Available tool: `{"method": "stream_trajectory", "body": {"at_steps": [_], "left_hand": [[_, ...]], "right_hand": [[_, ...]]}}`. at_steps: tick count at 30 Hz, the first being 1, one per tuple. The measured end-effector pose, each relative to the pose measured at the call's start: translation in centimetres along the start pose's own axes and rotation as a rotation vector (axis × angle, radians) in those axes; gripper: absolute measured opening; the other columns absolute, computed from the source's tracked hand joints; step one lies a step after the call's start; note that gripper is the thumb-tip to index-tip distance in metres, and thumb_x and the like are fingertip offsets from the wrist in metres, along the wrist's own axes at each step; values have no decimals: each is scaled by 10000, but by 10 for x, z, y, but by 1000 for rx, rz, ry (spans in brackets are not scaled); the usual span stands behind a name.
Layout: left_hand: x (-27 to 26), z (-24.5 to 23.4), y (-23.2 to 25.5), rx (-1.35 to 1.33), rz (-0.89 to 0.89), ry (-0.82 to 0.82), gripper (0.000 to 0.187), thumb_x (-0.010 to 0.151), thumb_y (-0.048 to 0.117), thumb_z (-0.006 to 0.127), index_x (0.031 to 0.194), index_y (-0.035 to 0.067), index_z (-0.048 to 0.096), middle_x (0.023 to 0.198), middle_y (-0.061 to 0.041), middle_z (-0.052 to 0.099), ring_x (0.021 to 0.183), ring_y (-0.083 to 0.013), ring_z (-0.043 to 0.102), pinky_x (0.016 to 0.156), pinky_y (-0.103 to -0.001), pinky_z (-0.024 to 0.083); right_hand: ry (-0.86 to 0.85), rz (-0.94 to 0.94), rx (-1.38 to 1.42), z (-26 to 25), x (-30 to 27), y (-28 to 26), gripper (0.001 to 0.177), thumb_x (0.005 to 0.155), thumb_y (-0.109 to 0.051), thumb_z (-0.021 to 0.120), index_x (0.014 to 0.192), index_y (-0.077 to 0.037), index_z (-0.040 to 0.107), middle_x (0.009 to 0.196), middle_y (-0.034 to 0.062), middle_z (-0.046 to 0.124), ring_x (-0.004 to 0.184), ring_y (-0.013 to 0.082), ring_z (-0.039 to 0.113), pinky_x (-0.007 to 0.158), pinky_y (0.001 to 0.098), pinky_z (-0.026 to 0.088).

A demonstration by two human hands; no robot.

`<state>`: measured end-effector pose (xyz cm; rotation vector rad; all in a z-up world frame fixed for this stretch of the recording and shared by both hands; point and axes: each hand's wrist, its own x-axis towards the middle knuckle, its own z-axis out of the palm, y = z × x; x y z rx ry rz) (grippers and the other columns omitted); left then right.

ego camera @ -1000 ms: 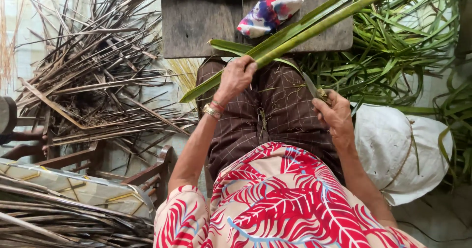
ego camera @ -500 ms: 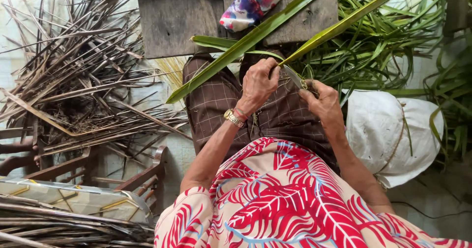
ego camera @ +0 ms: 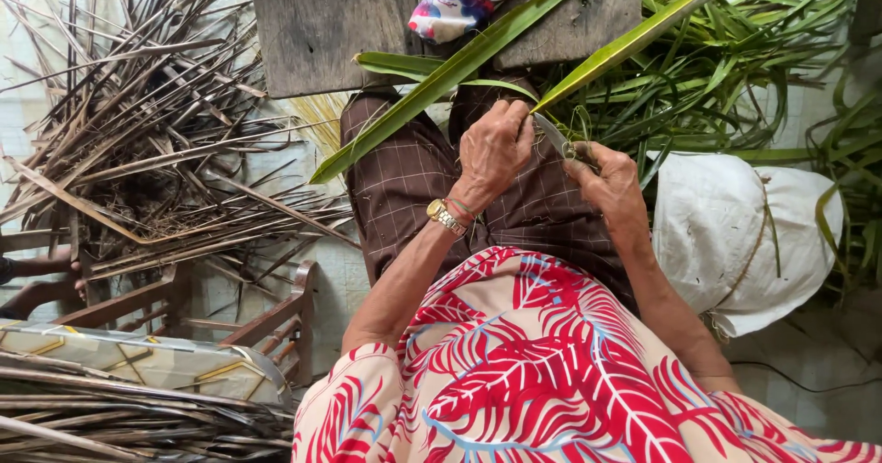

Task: Stripping the green leafy part from palm leaf midribs using a knife to prepare sticks for broom making

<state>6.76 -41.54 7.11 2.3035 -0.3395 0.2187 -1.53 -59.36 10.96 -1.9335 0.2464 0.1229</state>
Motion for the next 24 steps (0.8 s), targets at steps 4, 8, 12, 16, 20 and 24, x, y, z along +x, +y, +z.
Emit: {"method": "stream_trajectory", "body": {"at_steps": [4, 8, 12, 16, 20, 24], "left_hand": [[-4, -3, 6, 113, 78, 37, 96, 909, 226, 595, 852, 166, 548, 737, -40, 510, 684, -290, 680, 572, -385, 566], [-4, 3, 2, 180, 134, 66, 87, 901, 216, 586, 847, 172, 535, 735, -21, 502, 678, -262, 675, 574, -358, 567], [-2, 9, -3, 224, 159, 89, 67, 898, 196, 587, 859, 181, 536, 737, -2, 498, 665, -229, 672, 563, -325, 564], [8, 2, -2, 242, 180, 122, 38, 898, 144, 590, 886, 167, 562, 736, -2, 521, 651, -214, 679, 553, -322, 571], [10, -1, -1, 311, 211, 148, 59, 872, 181, 620, 897, 170, 567, 749, -4, 519, 680, -218, 683, 563, -324, 574], [10, -7, 6, 271, 168, 116, 30, 912, 163, 596, 940, 155, 589, 766, -4, 541, 673, -216, 695, 564, -328, 586]], "right_hand": [[1, 26, 34, 0, -2, -4, 149, 966, -15, 704, 1104, 14, 755, 867, 155, 711, 822, 131, 598, 656, 377, 552], [-4, 42, 77, 1, -1, 1, 140, 967, -44, 698, 1091, -7, 753, 866, 121, 706, 830, 119, 604, 659, 372, 544], [23, 85, 203, 3, 10, 4, 120, 920, -25, 708, 1033, -11, 743, 694, 67, 627, 490, 59, 539, 434, 225, 441], [36, 54, 126, 6, 27, 21, 132, 875, -11, 751, 1005, -24, 770, 671, 74, 659, 546, 66, 566, 424, 257, 415], [45, 52, 170, 16, 36, 22, 115, 871, -22, 743, 984, -31, 764, 598, 60, 618, 403, 66, 528, 358, 215, 386], [67, 41, 238, 25, 50, 19, 137, 886, 15, 722, 1020, 36, 737, 591, 119, 617, 385, 87, 512, 281, 238, 335]]}}
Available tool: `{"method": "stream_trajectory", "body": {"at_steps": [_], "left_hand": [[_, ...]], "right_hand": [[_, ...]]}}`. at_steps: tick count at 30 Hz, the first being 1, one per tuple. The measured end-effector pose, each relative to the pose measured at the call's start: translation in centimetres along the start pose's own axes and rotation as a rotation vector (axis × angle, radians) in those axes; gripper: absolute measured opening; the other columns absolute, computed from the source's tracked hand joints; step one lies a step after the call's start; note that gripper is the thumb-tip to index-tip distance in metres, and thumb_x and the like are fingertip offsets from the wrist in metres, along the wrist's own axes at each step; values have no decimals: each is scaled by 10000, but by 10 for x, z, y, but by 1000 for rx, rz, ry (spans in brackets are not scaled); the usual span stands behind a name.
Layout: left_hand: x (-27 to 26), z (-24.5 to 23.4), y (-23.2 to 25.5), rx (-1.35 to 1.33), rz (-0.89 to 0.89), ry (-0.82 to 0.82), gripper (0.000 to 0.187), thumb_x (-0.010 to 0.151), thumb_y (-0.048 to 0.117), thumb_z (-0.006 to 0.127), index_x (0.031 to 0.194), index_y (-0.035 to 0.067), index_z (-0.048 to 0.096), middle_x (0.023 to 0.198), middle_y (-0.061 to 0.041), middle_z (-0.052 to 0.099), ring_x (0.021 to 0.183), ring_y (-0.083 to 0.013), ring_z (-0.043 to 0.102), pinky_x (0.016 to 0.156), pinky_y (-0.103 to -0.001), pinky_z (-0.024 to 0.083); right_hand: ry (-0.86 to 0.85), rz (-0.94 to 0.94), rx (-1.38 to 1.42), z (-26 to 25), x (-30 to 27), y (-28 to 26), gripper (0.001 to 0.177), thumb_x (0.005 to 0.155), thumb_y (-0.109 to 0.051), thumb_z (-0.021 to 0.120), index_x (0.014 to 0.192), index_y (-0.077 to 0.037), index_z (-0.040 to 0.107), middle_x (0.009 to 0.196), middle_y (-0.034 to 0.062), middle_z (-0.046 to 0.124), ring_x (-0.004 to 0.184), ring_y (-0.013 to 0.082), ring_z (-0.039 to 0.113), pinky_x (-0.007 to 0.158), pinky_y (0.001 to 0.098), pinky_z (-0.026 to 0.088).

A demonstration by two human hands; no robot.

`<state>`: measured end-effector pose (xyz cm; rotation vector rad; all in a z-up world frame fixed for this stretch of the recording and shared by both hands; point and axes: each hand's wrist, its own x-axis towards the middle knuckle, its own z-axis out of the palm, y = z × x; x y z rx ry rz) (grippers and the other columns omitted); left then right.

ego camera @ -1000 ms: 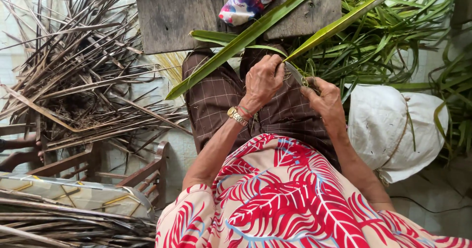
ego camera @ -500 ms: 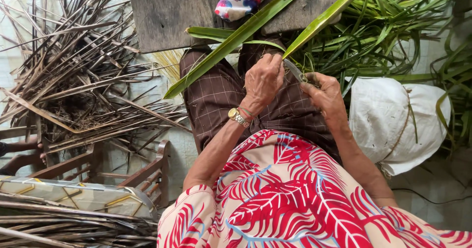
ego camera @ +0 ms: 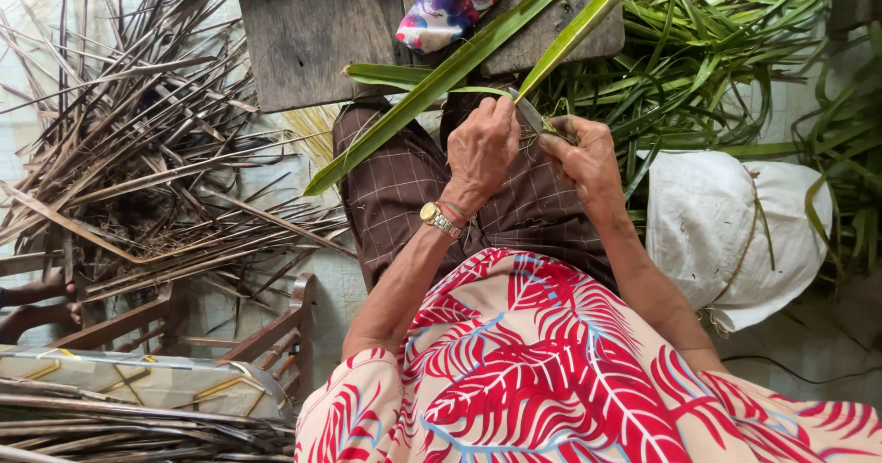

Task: Stripping the green leafy part from palm leaf midribs using a knife to prepare sticks for broom making

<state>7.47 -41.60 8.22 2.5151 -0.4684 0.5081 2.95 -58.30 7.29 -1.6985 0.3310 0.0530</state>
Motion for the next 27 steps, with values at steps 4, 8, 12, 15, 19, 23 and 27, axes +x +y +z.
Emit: {"method": "stream_trajectory", "body": {"at_steps": [4, 8, 12, 15, 19, 23, 27], "left_hand": [[-3, 8, 3, -3, -28, -31, 28, 934, 175, 574, 961, 166, 579, 789, 4, 544, 690, -198, 703, 573, -322, 594], [3, 13, 6, -72, -63, -56, 82, 954, 216, 572, 956, 134, 561, 810, -40, 594, 692, -243, 722, 574, -382, 604], [5, 20, 11, -64, -93, -106, 75, 988, 240, 535, 1009, 170, 553, 802, -36, 595, 705, -295, 728, 599, -459, 607], [4, 20, 13, -68, -102, -117, 50, 993, 225, 525, 1005, 180, 544, 801, -40, 604, 692, -307, 727, 599, -471, 605], [3, 8, 11, -48, -122, -144, 31, 997, 196, 521, 979, 185, 544, 798, -36, 622, 673, -297, 728, 587, -459, 604], [-6, -6, 8, -36, -94, -150, 49, 994, 151, 525, 968, 185, 549, 739, -2, 595, 586, -237, 696, 537, -402, 589], [-24, -22, -6, 18, -43, -182, 24, 973, 169, 551, 954, 181, 559, 725, -1, 582, 569, -229, 686, 496, -369, 555]], "right_hand": [[14, -51, 13, 4, 7, -5, 143, 913, 29, 716, 1051, 67, 716, 575, 144, 599, 349, 119, 514, 255, 247, 339], [19, -212, -323, 4, -5, -45, 303, 950, 14, 752, 1227, 87, 653, 996, 297, 729, 950, 353, 727, 792, 481, 579], [224, -586, -785, 3, -1, -29, 208, 1043, -149, 683, 1231, -61, 691, 951, 159, 700, 851, 386, 711, 697, 487, 584], [269, -683, -915, -4, 6, -10, 210, 1079, -218, 636, 1252, -137, 722, 913, 62, 653, 834, 305, 696, 676, 429, 579], [249, -710, -903, -2, 12, 2, 255, 1043, -243, 680, 1278, -162, 736, 902, 46, 638, 858, 285, 685, 705, 411, 571], [296, -629, -932, -6, 25, 11, 273, 1034, -248, 687, 1302, -231, 742, 893, 41, 655, 793, 268, 695, 682, 419, 579], [369, -583, -920, -25, 57, 31, 241, 1046, -164, 703, 1278, -128, 757, 898, 92, 682, 748, 254, 694, 675, 395, 584]]}}
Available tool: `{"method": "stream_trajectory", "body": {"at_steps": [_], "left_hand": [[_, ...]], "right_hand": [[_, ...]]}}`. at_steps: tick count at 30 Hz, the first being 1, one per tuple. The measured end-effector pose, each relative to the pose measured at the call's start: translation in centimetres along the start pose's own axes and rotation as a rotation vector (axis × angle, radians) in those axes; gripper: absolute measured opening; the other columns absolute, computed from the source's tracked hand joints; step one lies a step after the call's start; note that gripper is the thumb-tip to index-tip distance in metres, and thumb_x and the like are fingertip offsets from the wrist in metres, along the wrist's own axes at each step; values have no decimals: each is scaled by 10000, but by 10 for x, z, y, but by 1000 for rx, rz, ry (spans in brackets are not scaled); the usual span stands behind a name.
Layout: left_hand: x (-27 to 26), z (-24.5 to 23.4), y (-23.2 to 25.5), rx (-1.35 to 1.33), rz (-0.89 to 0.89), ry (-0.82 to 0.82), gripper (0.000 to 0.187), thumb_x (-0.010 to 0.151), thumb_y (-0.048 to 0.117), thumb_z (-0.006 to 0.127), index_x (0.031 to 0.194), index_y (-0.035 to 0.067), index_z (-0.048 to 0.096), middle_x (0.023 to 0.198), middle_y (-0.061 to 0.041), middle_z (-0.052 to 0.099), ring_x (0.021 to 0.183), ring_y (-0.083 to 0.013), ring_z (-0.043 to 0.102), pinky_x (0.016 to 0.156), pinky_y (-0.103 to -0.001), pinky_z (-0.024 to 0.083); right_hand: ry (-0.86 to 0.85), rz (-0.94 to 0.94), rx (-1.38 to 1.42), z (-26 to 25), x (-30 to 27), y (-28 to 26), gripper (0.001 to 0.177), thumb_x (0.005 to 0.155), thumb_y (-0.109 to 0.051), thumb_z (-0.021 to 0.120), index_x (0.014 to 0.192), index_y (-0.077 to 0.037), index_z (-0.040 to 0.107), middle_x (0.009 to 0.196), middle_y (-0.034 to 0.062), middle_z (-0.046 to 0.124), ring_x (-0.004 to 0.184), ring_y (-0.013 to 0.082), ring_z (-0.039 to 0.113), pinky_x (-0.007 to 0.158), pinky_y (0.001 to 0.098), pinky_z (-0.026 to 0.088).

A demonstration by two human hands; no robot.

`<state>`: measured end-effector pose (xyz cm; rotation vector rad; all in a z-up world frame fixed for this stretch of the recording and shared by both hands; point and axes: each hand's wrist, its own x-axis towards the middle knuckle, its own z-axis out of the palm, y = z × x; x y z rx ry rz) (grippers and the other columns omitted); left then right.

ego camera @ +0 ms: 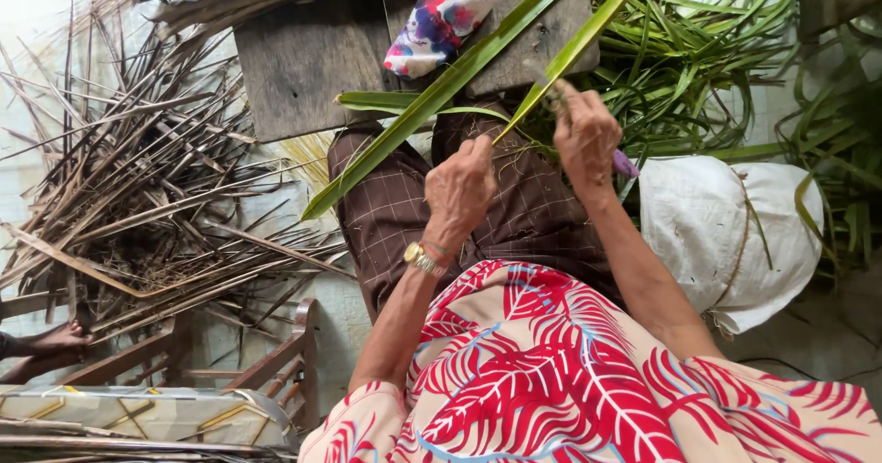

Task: Stripping the green leafy part from palm leaf midribs using a knife to prepare sticks for broom making

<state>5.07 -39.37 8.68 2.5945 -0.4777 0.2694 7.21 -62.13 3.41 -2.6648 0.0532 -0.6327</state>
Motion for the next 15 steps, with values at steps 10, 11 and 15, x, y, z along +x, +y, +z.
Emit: {"method": "stream_trajectory", "body": {"at_steps": [10, 11, 15], "left_hand": [[-38, -28, -44, -66, -101, -390, 147, 968, 135, 580, 1115, 124, 576, 846, -106, 694, 733, -283, 719, 699, -443, 566], [-28, -25, -33, -64, -99, -385, 147, 968, 135, 580, 1115, 124, 576, 846, -106, 694, 733, -283, 719, 699, -443, 566], [-4, -1, -2, -228, -116, -292, 200, 986, 140, 540, 1181, 111, 574, 923, -153, 696, 771, -378, 726, 699, -539, 568]], "right_hand": [[97, 113, -115, 7, 6, 51, 274, 1027, -200, 730, 1300, -186, 741, 900, 65, 657, 753, 293, 722, 666, 452, 592], [101, 111, -114, 8, 5, 45, 274, 1027, -200, 730, 1300, -186, 741, 900, 65, 657, 753, 293, 722, 666, 452, 592], [80, 126, -74, -12, 3, 8, 286, 1037, -203, 712, 1321, -169, 731, 908, 85, 652, 773, 314, 713, 679, 477, 588]]}}
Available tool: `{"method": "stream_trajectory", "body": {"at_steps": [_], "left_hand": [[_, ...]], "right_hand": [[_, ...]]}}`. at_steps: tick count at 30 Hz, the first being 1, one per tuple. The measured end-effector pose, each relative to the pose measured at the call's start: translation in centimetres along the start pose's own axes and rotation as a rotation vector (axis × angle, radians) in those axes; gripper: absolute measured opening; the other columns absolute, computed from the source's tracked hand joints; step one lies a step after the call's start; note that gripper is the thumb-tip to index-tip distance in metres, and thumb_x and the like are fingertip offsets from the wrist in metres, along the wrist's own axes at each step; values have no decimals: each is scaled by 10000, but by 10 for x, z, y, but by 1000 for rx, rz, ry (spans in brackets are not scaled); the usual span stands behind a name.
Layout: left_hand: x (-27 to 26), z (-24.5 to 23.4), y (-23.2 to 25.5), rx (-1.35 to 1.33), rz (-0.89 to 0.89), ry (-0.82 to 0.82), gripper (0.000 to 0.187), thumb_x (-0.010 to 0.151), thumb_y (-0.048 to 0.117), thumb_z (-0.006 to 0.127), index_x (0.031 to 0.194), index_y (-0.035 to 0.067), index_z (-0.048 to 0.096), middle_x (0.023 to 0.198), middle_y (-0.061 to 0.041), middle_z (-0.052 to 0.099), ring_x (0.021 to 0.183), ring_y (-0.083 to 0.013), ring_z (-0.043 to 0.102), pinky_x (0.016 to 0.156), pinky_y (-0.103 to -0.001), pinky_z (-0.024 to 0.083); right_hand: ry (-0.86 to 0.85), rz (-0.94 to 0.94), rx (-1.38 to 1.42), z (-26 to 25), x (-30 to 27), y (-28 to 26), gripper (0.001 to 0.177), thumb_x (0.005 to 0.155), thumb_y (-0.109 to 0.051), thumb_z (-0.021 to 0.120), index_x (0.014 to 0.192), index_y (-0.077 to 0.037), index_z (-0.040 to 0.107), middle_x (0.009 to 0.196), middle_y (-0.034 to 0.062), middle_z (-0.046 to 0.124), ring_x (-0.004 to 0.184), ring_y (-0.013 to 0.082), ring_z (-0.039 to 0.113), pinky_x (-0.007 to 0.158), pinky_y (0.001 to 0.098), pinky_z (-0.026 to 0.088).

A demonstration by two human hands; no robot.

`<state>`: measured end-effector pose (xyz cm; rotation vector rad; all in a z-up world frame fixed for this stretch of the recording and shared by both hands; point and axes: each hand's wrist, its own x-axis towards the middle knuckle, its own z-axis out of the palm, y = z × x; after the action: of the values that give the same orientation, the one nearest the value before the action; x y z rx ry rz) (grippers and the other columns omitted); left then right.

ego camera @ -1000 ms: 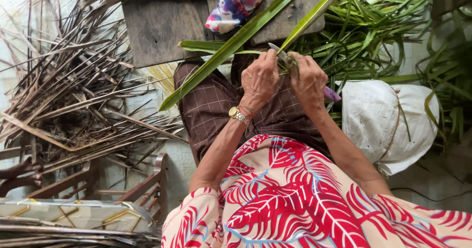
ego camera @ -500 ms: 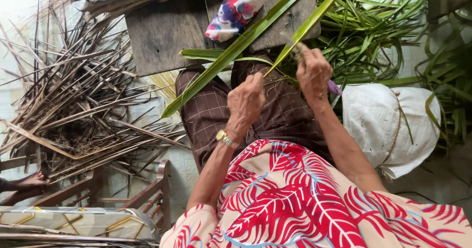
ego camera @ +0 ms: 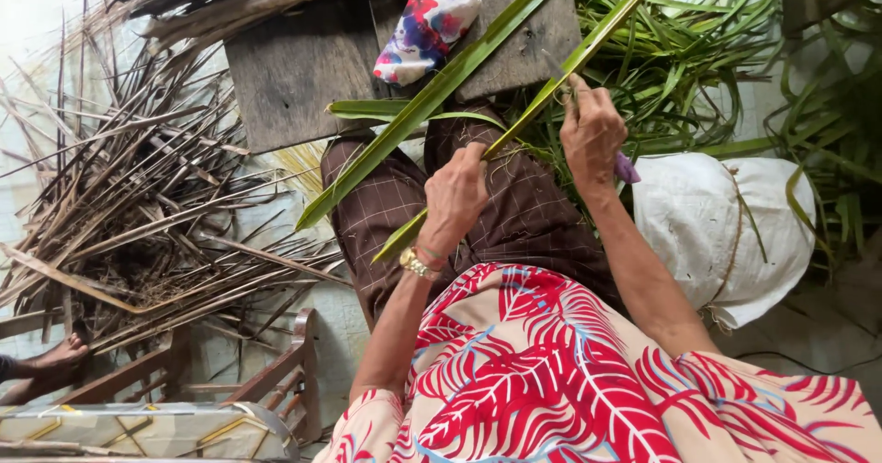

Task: Stripping the green leafy part from palm leaf midribs using a knife to prepare sticks for broom making

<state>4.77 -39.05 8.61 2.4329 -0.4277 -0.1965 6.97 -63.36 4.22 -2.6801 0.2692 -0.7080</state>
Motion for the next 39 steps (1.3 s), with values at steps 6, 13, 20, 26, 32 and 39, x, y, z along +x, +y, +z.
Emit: {"method": "stream_trajectory", "body": {"at_steps": [6, 13, 20, 26, 32, 39], "left_hand": [[-16, 23, 0, 63, 70, 96, 91, 998, 148, 486, 1042, 173, 562, 846, -94, 663, 646, -373, 710, 591, -522, 566], [-61, -46, -10, 90, 64, 100, 67, 1005, 122, 566, 943, 104, 583, 753, -8, 670, 410, -108, 408, 346, -283, 354], [-90, -101, -38, 8, 66, 48, 68, 1006, 115, 629, 951, 79, 646, 624, 32, 658, 380, -61, 429, 317, -196, 332], [-99, -132, -50, -217, -103, 44, 127, 994, 69, 603, 1033, 92, 722, 649, 23, 696, 372, -34, 422, 287, -189, 306], [-61, -118, -8, -411, -175, 27, 190, 952, 42, 641, 1125, 29, 717, 757, -27, 693, 472, -69, 491, 368, -196, 388], [8, -36, 70, -735, -7, 85, 124, 937, 127, 721, 1042, 64, 742, 903, -109, 725, 753, -173, 692, 642, -310, 577]], "right_hand": [[4, 36, -32, 18, 1, 46, 247, 1028, -258, 713, 1268, -220, 757, 908, 53, 656, 783, 336, 725, 683, 506, 598], [155, 12, -185, 2, 21, 75, 242, 921, -121, 828, 1161, -108, 803, 827, 28, 724, 532, 107, 571, 446, 261, 523], [269, 51, -425, 12, 39, 169, 168, 917, -176, 852, 1079, -156, 808, 790, -34, 708, 513, 35, 543, 328, 192, 432], [395, 238, -443, -2, 48, 253, 127, 893, -147, 802, 1014, -179, 820, 721, -63, 763, 506, 34, 633, 351, 204, 504], [105, 451, 98, -45, 8, 175, 179, 1112, -163, 644, 1099, 8, 694, 826, 64, 763, 556, 35, 711, 327, 111, 540], [-418, 891, 1456, -75, -30, -20, 67, 975, -103, 666, 1001, -41, 672, 642, 107, 602, 325, 60, 403, 228, 237, 298]]}}
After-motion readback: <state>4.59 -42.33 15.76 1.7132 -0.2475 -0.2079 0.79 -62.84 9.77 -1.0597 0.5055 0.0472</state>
